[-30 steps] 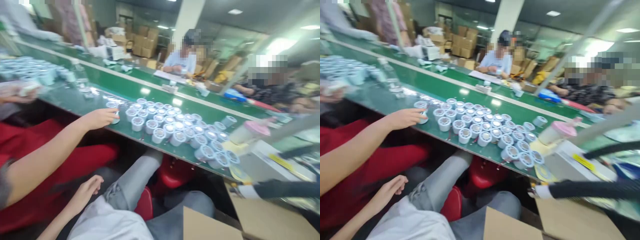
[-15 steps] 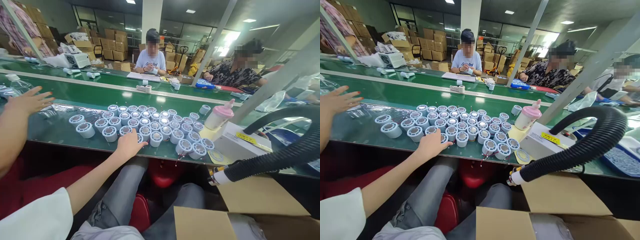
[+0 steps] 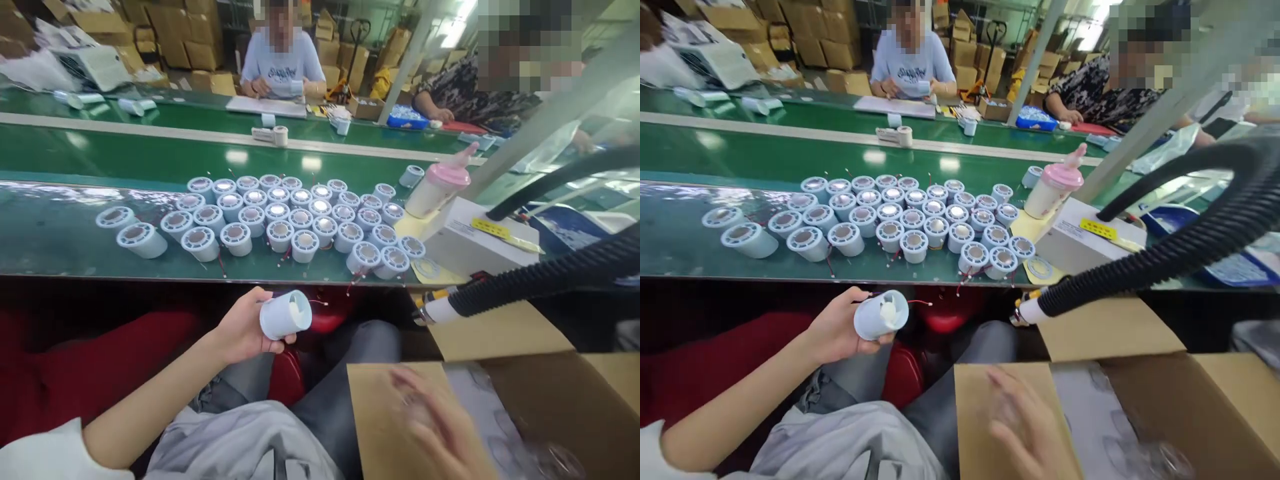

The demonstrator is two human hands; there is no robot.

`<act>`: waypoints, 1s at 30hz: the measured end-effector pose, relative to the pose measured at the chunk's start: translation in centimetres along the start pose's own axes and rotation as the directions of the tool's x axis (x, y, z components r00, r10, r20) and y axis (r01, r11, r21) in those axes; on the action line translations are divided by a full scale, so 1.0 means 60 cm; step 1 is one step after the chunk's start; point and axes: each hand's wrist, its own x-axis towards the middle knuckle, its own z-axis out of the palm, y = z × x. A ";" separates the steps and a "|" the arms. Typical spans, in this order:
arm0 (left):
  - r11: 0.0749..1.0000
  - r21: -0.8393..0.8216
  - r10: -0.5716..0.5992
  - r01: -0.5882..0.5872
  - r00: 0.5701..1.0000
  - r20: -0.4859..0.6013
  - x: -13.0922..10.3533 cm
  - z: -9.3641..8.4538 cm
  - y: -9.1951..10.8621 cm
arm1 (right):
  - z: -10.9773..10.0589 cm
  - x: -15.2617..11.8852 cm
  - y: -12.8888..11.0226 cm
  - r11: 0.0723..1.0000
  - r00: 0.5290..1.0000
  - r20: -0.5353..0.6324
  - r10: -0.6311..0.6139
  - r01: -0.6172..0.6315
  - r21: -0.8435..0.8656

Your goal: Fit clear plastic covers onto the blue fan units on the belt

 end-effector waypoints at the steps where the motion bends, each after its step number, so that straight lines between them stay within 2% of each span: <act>1: 0.993 0.016 -0.118 0.117 0.992 0.051 0.013 0.001 -0.007 | 0.014 0.025 -0.017 0.994 0.997 0.059 -0.057 0.062 -0.088; 3: 0.955 0.124 -0.283 0.271 0.955 0.089 0.036 0.005 -0.020 | 0.041 0.072 -0.048 0.952 0.976 0.102 -0.195 0.213 -0.219; 5: 0.899 0.264 -0.382 0.350 0.920 0.084 0.053 0.010 -0.030 | 0.059 0.107 -0.069 0.916 0.967 0.104 -0.234 0.255 -0.310; 7: 0.828 0.418 -0.443 0.374 0.893 0.077 0.062 0.019 -0.035 | 0.068 0.126 -0.078 0.892 0.971 0.118 -0.209 0.238 -0.384; 10: 0.726 0.618 -0.467 0.300 0.875 0.124 0.065 0.035 -0.034 | 0.068 0.132 -0.075 0.886 0.965 0.208 -0.162 0.235 -0.400; 13: 0.614 0.774 -0.497 0.157 0.838 0.224 0.063 0.049 -0.024 | 0.064 0.129 -0.062 0.927 0.944 0.294 -0.152 0.240 -0.290; 15: 0.505 0.861 -0.521 0.065 0.818 0.244 0.060 0.055 -0.015 | 0.064 0.126 -0.054 0.951 0.939 0.316 -0.138 0.215 -0.222; 16: 0.439 0.898 -0.513 0.009 0.824 0.242 0.058 0.058 -0.011 | 0.065 0.124 -0.052 0.963 0.937 0.324 -0.129 0.196 -0.186; 18: 0.287 0.948 -0.418 -0.138 0.872 0.254 0.051 0.062 -0.006 | 0.067 0.120 -0.051 0.986 0.933 0.346 -0.103 0.141 -0.088; 20: 0.130 0.954 -0.220 -0.269 0.931 0.292 0.042 0.065 -0.007 | 0.068 0.115 -0.055 0.998 0.933 0.356 -0.050 0.036 0.047; 22: 0.044 0.948 0.006 -0.314 0.949 0.314 0.033 0.064 -0.013 | 0.070 0.110 -0.062 0.976 0.940 0.340 0.034 -0.104 0.189; 25: 0.090 0.946 0.213 -0.310 0.934 0.286 0.029 0.057 -0.029 | 0.071 0.105 -0.074 0.905 0.951 0.258 0.170 -0.254 0.341; 28: 0.159 0.913 0.283 -0.375 0.903 0.322 0.034 0.041 -0.045 | 0.071 0.103 -0.084 0.873 0.952 0.127 0.277 -0.305 0.382; 30: 0.152 0.893 0.303 -0.423 0.880 0.365 0.039 0.031 -0.053 | 0.071 0.103 -0.086 0.842 0.935 0.063 0.348 -0.342 0.418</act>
